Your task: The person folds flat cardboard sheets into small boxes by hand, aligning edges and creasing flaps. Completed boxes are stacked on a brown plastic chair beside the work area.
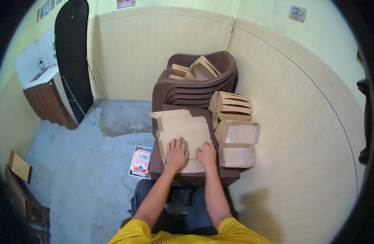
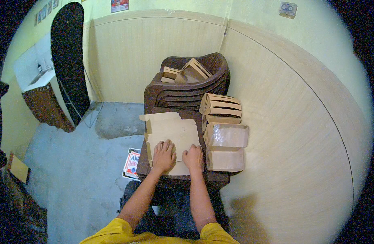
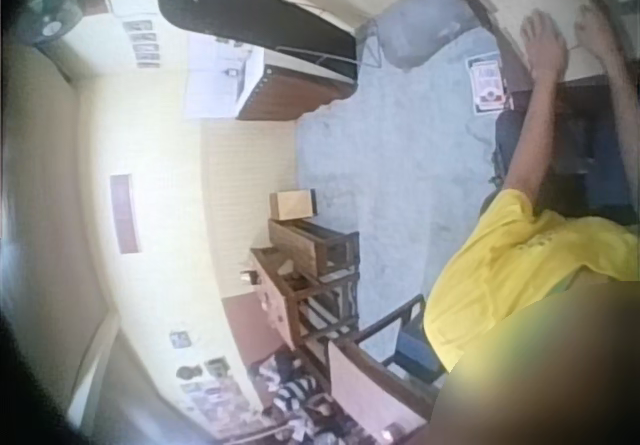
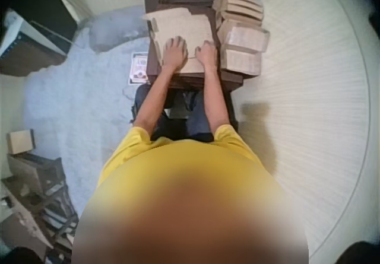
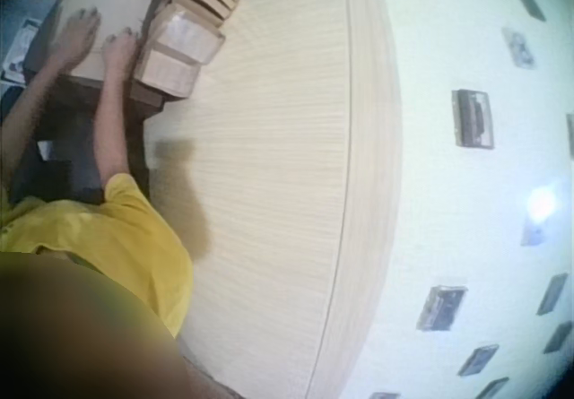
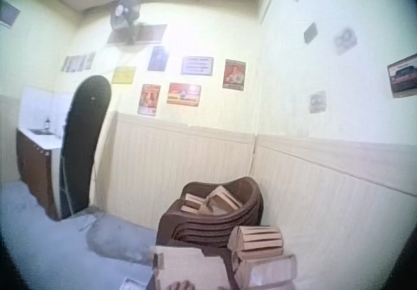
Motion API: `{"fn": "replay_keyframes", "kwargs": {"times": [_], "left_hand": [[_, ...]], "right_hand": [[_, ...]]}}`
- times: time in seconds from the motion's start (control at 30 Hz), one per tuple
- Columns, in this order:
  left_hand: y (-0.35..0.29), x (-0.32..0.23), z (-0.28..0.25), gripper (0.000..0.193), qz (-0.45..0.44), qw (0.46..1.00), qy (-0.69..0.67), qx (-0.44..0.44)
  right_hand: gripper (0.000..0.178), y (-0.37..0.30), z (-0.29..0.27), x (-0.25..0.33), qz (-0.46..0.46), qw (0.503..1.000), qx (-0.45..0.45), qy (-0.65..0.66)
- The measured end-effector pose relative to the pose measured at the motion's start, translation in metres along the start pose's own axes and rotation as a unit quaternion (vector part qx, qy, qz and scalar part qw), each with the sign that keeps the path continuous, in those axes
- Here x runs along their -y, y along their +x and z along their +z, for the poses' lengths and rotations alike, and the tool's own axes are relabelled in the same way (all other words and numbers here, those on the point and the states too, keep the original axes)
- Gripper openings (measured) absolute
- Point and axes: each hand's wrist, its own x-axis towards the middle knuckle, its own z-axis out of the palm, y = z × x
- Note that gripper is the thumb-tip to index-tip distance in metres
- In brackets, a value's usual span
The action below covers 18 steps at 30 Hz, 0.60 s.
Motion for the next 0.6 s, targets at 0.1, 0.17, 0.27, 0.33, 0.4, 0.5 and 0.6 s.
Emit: {"fn": "replay_keyframes", "kwargs": {"times": [0.1,0.17,0.27,0.33,0.4,0.5,0.6], "left_hand": [[-0.005,0.014,0.001,0.060,0.049,0.997,0.017,0.052],[-0.003,0.016,-0.001,0.061,0.044,0.998,0.000,0.055],[0.000,0.007,-0.002,0.070,0.018,0.996,0.011,0.089],[0.000,-0.004,-0.002,0.076,0.003,0.995,0.039,0.092],[-0.002,-0.015,-0.001,0.080,-0.005,0.993,0.076,0.089],[-0.004,-0.020,-0.003,0.084,-0.012,0.992,0.084,0.097],[-0.005,-0.019,-0.003,0.083,-0.012,0.992,0.067,0.106]], "right_hand": [[0.039,-0.002,-0.007,0.011,0.035,0.999,0.018,-0.008],[0.040,-0.003,-0.011,0.013,0.030,0.999,0.034,-0.025],[0.041,-0.008,-0.020,0.006,0.059,0.998,0.002,-0.003],[0.040,-0.018,-0.023,0.000,0.061,0.997,0.052,-0.021],[0.039,-0.025,-0.023,-0.005,0.062,0.995,0.067,-0.026],[0.036,-0.033,-0.017,-0.008,0.042,0.998,0.037,0.030],[0.033,-0.040,-0.010,-0.005,0.023,0.992,-0.017,0.123]]}}
